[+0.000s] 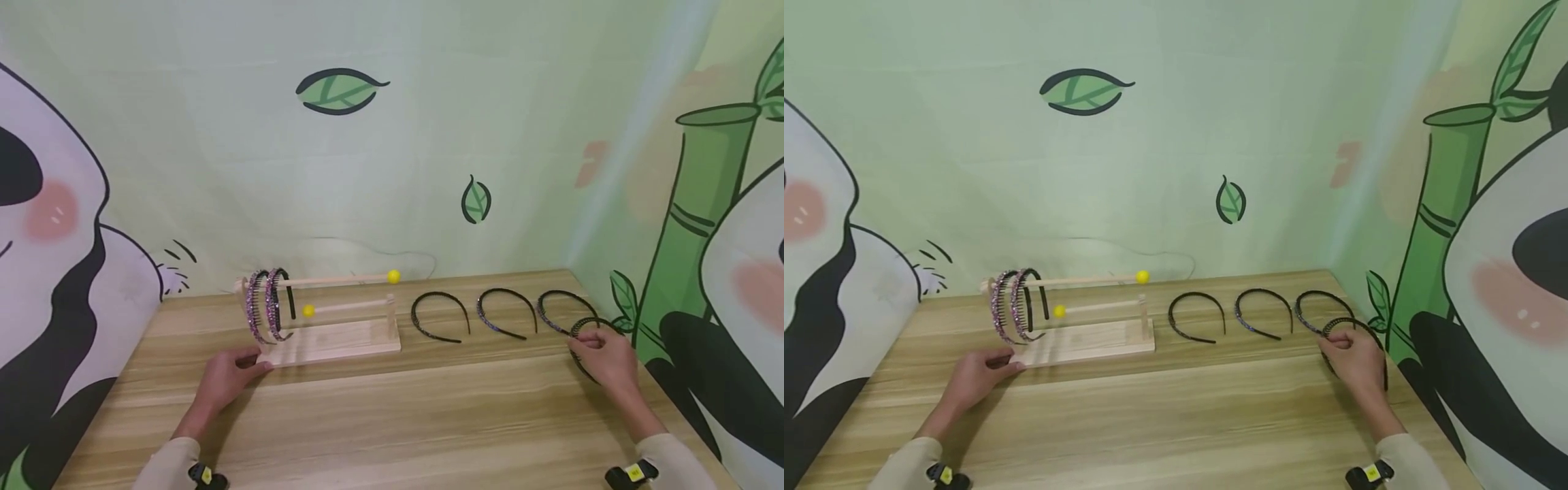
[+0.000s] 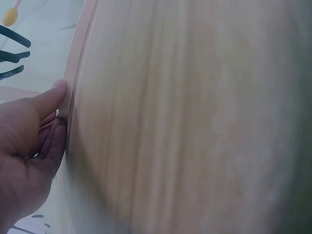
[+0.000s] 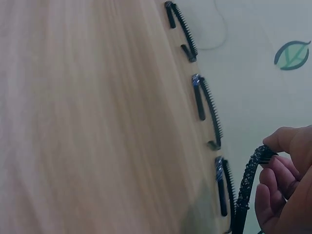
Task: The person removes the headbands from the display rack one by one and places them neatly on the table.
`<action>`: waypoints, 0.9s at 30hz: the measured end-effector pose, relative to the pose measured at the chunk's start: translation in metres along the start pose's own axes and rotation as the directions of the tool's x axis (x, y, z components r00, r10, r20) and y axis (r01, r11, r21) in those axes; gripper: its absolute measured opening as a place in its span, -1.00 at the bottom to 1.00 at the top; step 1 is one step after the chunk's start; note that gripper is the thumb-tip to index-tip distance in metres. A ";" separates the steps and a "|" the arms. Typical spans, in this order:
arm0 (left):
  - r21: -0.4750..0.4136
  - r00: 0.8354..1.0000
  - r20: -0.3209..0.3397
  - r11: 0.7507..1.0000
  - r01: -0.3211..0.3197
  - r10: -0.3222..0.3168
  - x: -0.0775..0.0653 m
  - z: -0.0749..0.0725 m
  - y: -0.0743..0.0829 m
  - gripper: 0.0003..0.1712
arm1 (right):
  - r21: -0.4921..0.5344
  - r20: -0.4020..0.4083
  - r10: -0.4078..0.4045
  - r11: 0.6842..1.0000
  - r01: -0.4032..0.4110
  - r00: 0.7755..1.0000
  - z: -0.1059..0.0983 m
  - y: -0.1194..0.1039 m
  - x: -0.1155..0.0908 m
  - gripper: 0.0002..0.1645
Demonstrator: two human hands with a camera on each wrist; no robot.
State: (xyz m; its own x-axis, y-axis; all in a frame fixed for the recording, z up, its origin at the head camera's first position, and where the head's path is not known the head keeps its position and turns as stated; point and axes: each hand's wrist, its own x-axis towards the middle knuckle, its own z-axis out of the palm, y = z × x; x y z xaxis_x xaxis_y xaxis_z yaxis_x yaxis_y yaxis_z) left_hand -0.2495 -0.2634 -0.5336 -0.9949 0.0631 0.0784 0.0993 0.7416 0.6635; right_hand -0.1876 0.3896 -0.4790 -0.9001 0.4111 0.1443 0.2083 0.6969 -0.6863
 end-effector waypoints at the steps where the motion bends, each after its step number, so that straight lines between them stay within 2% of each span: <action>1: 0.000 1.000 -0.002 1.000 -0.002 0.002 0.000 0.000 0.000 -0.42 | -0.010 0.005 0.010 1.000 -0.010 1.000 0.000 0.002 0.000 -0.61; 12: 0.006 1.000 -0.007 1.000 -0.021 0.021 0.000 0.000 0.000 -0.42 | -0.109 0.051 0.065 0.992 -0.060 0.997 -0.003 0.017 -0.001 -0.63; 17: 0.007 1.000 -0.003 1.000 -0.009 0.009 0.000 0.000 0.000 -0.42 | -0.140 0.063 0.059 0.989 -0.050 0.996 -0.003 0.024 0.000 -0.63; 27: -0.006 1.000 0.008 1.000 0.005 -0.005 0.000 0.000 -0.001 -0.41 | -0.156 0.077 0.069 0.986 -0.057 0.995 -0.002 0.033 -0.001 -0.65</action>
State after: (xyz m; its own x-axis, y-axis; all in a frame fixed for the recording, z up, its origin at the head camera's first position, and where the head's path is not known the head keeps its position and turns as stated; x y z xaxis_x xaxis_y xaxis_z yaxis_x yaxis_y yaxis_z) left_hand -0.2499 -0.2637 -0.5342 -0.9955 0.0644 0.0689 0.0940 0.7376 0.6687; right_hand -0.1791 0.4127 -0.5004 -0.9102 0.4122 0.0413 0.3163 0.7558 -0.5734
